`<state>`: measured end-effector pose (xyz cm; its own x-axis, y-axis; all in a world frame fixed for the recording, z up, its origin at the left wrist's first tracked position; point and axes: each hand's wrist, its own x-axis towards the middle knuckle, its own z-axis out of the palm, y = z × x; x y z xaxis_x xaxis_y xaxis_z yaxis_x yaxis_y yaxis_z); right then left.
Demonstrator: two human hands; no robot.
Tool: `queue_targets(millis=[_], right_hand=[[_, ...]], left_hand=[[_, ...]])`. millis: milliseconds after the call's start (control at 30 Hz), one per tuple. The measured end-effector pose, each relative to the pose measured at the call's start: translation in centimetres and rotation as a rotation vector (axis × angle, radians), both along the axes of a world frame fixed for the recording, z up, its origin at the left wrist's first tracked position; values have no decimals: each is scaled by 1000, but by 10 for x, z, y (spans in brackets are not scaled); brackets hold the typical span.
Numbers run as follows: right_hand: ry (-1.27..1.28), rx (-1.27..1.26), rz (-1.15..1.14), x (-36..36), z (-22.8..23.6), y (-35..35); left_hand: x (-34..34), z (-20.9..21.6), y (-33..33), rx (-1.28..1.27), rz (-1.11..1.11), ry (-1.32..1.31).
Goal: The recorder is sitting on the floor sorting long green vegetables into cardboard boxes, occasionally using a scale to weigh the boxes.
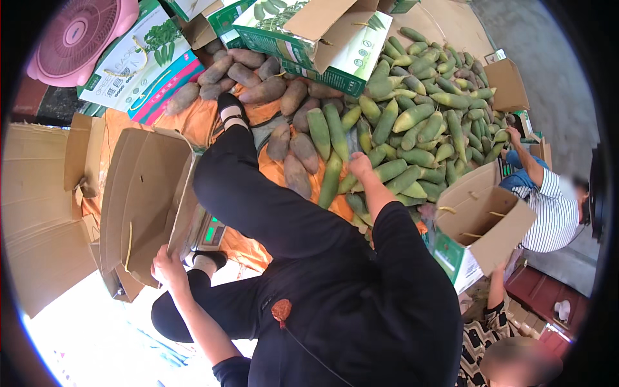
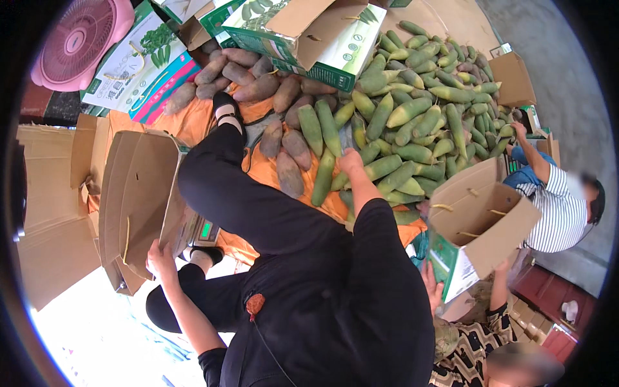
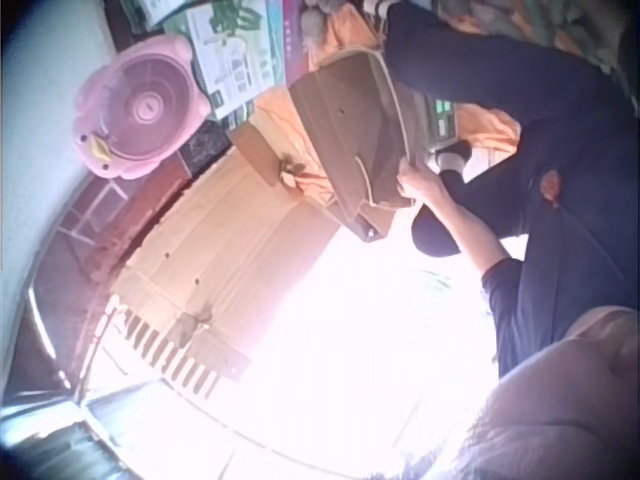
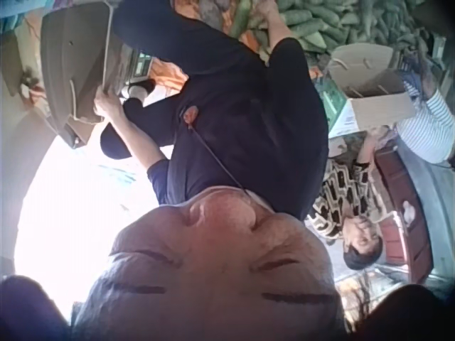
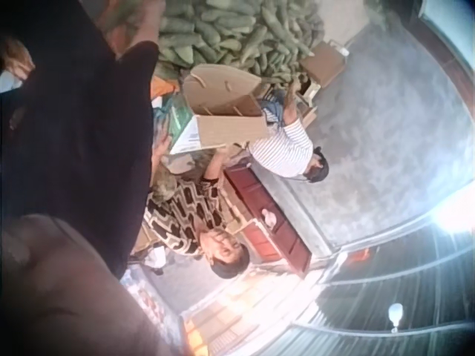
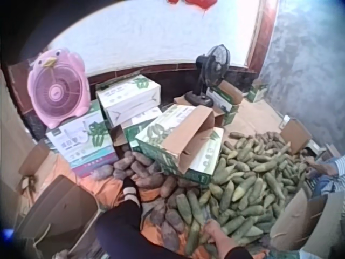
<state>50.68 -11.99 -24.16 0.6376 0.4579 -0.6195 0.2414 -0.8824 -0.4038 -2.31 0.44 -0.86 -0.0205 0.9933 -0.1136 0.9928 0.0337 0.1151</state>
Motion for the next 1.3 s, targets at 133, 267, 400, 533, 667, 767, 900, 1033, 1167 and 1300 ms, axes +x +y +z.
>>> queue_targets(millis=[133,267,400,533,667,767,900,1033,1167,1300], right_hand=[[-28,60,-148,4,-37,11],[130,71,-373,-4,-50,33],[102,-38,-299,-26,-9,54],[211,116,-380,-26,1,53],[664,266,-678,-23,24,46],[705,340,-616,-19,42,21],[567,427,-246,-23,90,33],[282,704,287,-43,188,88],[99,878,795,-92,286,159],[-56,970,1183,-181,332,219]], left_hand=[[-3,-5,-1,16,-2,40],[0,-7,1,36,6,-1],[-3,-1,-4,30,13,-43],[-5,-4,0,33,25,-53],[-2,3,-3,38,36,38],[11,11,-1,9,3,62],[14,13,-5,15,22,60],[10,7,-6,28,10,45],[6,8,-6,26,27,101],[-2,4,-4,24,20,51]])
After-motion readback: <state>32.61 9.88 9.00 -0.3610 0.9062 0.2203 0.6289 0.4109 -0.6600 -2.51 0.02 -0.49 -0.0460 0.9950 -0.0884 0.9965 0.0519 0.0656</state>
